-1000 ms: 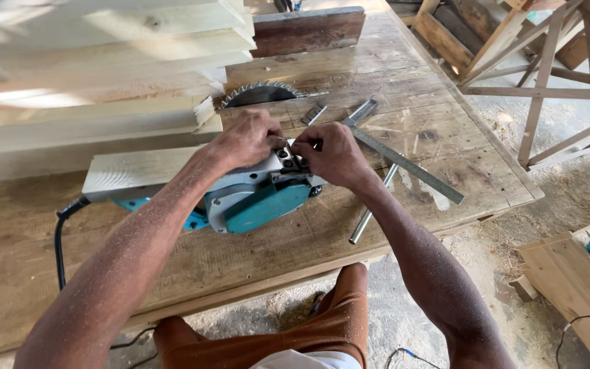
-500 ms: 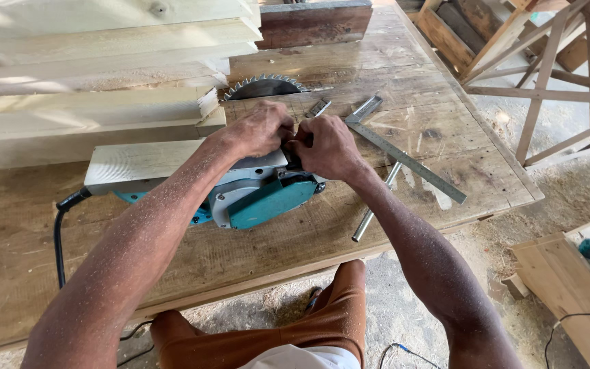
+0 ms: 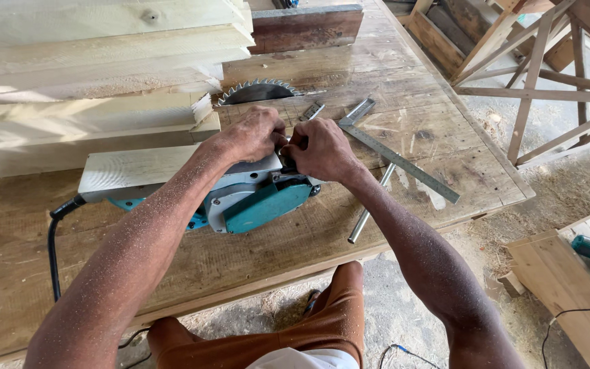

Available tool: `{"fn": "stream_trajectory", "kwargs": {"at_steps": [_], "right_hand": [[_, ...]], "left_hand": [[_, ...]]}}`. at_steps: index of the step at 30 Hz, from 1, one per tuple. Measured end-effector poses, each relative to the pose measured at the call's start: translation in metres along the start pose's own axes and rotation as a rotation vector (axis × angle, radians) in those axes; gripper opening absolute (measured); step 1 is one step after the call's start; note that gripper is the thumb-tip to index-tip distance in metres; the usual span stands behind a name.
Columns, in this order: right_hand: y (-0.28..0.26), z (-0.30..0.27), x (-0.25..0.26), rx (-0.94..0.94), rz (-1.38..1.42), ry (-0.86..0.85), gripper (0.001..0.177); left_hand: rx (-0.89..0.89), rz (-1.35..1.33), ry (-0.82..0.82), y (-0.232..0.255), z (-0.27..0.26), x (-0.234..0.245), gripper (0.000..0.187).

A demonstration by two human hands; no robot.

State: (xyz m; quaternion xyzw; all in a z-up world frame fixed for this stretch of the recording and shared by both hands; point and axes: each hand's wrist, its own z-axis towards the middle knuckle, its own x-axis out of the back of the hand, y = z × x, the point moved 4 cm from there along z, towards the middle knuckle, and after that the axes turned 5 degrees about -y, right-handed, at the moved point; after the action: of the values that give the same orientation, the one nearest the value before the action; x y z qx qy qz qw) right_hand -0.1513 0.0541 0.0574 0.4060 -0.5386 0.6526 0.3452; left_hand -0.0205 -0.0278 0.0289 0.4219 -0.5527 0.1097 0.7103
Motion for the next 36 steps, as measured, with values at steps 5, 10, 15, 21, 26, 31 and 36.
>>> {"fn": "stream_trajectory", "kwargs": {"at_steps": [5, 10, 15, 21, 26, 31, 36], "right_hand": [[-0.003, -0.002, 0.006, 0.150, 0.174, 0.068, 0.014], [0.009, 0.002, -0.008, 0.004, -0.023, 0.075, 0.016], [0.005, 0.006, -0.013, -0.026, -0.124, 0.082, 0.027], [0.012, -0.007, 0.011, 0.026, 0.244, -0.038, 0.012], [0.015, -0.021, 0.012, 0.240, 0.254, -0.041, 0.009], [0.009, -0.011, -0.002, 0.209, 0.093, -0.015, 0.011], [0.013, -0.017, -0.009, 0.128, -0.005, 0.037, 0.010]], "left_hand": [[-0.036, 0.013, 0.006, -0.001, 0.000, 0.003, 0.011], [-0.091, 0.052, -0.019, -0.004, 0.005, 0.000, 0.018], [-0.087, 0.036, -0.028, -0.005, 0.003, -0.002, 0.021], [0.001, -0.025, -0.013, -0.007, -0.006, 0.003, 0.017], [-0.042, -0.033, 0.003, -0.003, -0.013, 0.001, 0.015], [-0.041, 0.027, 0.049, 0.001, -0.009, 0.003, 0.019], [-0.076, 0.025, 0.021, 0.001, 0.002, -0.002, 0.013]]}}
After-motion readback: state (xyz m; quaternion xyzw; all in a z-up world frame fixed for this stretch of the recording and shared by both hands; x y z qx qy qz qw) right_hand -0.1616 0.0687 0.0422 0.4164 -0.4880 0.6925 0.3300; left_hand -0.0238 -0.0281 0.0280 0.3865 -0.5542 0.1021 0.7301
